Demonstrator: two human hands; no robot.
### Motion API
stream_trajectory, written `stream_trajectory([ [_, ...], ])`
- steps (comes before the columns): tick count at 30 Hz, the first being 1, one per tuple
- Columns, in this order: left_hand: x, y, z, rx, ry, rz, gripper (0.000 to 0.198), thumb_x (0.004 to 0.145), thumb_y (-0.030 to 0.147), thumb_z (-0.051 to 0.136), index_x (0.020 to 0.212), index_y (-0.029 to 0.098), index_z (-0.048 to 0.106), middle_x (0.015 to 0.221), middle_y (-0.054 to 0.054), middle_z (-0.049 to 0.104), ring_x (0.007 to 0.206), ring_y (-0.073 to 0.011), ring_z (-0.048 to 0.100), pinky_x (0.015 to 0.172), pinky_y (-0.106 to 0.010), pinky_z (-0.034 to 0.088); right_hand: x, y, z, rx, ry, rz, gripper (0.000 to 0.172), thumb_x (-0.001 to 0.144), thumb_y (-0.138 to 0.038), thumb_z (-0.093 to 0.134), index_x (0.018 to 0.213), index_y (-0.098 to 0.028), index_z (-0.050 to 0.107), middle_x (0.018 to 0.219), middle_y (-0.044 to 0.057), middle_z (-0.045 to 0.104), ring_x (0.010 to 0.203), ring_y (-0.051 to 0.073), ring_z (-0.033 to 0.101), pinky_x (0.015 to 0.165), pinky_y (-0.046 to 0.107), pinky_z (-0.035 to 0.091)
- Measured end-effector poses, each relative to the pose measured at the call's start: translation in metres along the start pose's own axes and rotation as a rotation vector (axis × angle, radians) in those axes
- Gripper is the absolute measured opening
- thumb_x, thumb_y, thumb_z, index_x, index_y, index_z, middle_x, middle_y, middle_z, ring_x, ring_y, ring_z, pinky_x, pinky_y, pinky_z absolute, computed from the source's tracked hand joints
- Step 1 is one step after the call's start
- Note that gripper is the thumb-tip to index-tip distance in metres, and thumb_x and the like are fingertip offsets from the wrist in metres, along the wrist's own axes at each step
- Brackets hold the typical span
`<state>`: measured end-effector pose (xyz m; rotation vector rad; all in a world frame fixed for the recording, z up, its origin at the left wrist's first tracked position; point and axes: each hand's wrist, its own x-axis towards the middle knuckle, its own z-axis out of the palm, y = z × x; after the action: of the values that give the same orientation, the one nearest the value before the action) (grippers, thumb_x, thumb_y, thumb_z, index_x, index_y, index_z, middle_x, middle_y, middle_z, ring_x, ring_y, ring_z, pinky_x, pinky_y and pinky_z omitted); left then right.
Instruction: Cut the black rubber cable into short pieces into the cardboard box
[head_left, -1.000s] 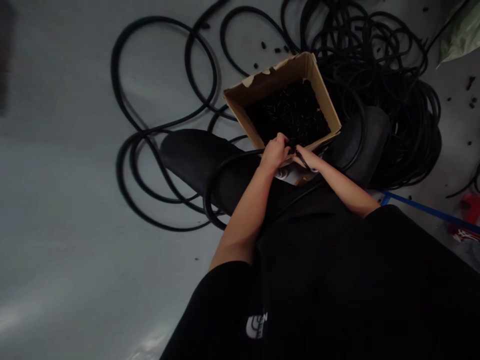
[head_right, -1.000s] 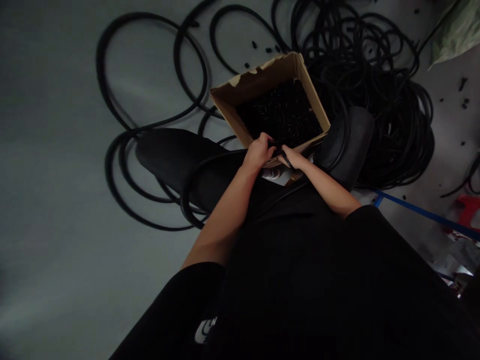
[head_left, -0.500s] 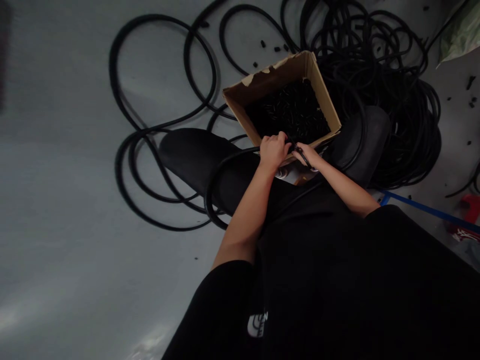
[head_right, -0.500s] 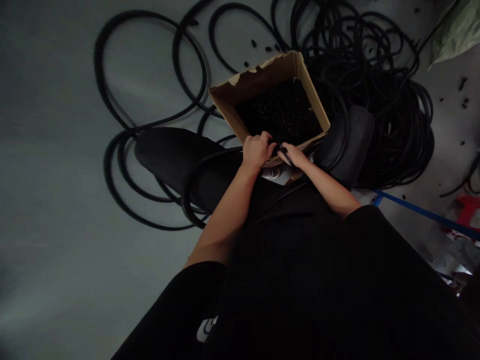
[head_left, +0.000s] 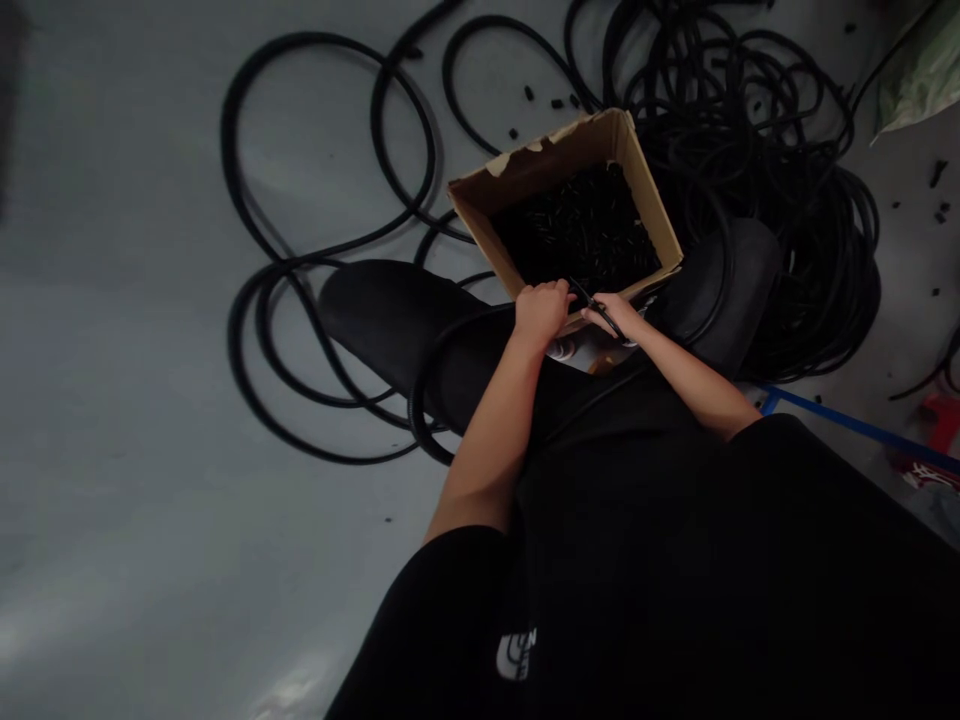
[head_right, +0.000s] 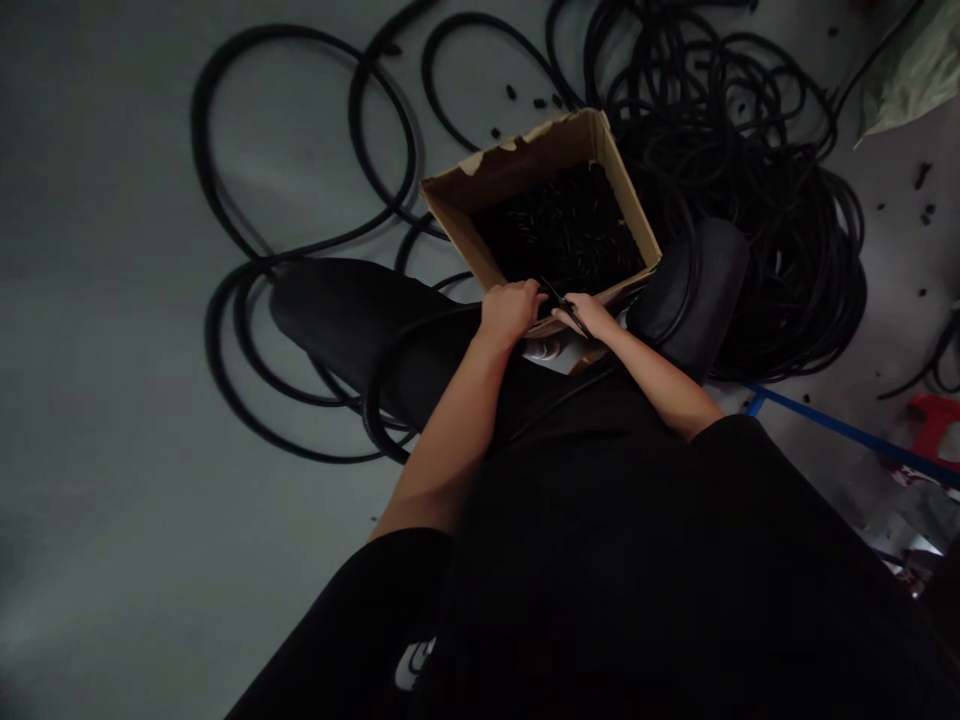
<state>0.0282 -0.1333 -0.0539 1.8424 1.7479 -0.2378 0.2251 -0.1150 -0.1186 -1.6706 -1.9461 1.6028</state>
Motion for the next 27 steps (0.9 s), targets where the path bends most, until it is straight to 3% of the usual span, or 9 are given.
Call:
stream_trajectory([
  [9,0.008,-0.002,0.01,0.03,0.007,0.017,0.041,0.127,0.028,0.051,0.149,0.009,0.08,0.149,-0.031,0.087,0.147,-0.0435,0.082,0.119,-0.051,0.059,-0.005,-0.003,-0.002,0.011,-0.025,0.079,0.03,0.11,-0.029,0.081,0.087,-0.022,0.062,0.069,-0.006,0.059,0.068,0.015,0.058,0.07,0.027,0.037],
  [15,0.01,-0.001,0.01,0.009,-0.001,-0.009,0.041,0.126,0.027,0.052,0.152,0.01,0.078,0.153,-0.03,0.086,0.151,-0.0444,0.079,0.125,-0.053,0.06,-0.013,-0.018,-0.004,0.057,-0.236,0.234,0.033,0.116,-0.024,0.081,0.088,-0.022,0.063,0.058,-0.004,0.061,0.053,0.016,0.061,0.057,0.024,0.042],
  [17,0.01,0.0,0.01,-0.015,-0.001,-0.027,0.043,0.125,0.026,0.051,0.155,0.006,0.076,0.156,-0.033,0.084,0.154,-0.0458,0.077,0.13,-0.056,0.058,-0.011,-0.016,-0.001,0.075,-0.241,0.262,0.031,0.117,-0.022,0.078,0.091,-0.023,0.061,0.06,-0.004,0.063,0.054,0.016,0.064,0.056,0.023,0.043],
  [20,0.011,-0.001,0.011,-0.089,0.004,-0.039,0.047,0.123,0.02,0.051,0.162,0.001,0.07,0.162,-0.036,0.079,0.157,-0.046,0.075,0.135,-0.058,0.056,-0.006,-0.01,0.001,0.046,-0.155,0.253,0.025,0.117,-0.022,0.076,0.099,-0.025,0.059,0.07,-0.004,0.067,0.064,0.017,0.069,0.065,0.023,0.05],
  [23,0.013,-0.005,0.012,-0.174,0.019,-0.009,0.048,0.117,0.013,0.054,0.161,0.001,0.069,0.164,-0.036,0.076,0.161,-0.043,0.072,0.141,-0.055,0.053,-0.002,-0.004,0.0,-0.024,-0.084,0.187,0.02,0.113,-0.026,0.081,0.106,-0.025,0.062,0.087,-0.001,0.073,0.087,0.021,0.076,0.087,0.028,0.06],
  [27,0.01,-0.008,0.007,-0.185,0.032,0.077,0.043,0.115,0.015,0.06,0.155,0.008,0.074,0.158,-0.031,0.081,0.156,-0.0434,0.075,0.137,-0.058,0.057,-0.001,-0.003,-0.005,-0.046,-0.035,0.175,0.033,0.104,-0.038,0.089,0.122,-0.023,0.066,0.103,0.002,0.076,0.107,0.027,0.077,0.108,0.04,0.063],
])
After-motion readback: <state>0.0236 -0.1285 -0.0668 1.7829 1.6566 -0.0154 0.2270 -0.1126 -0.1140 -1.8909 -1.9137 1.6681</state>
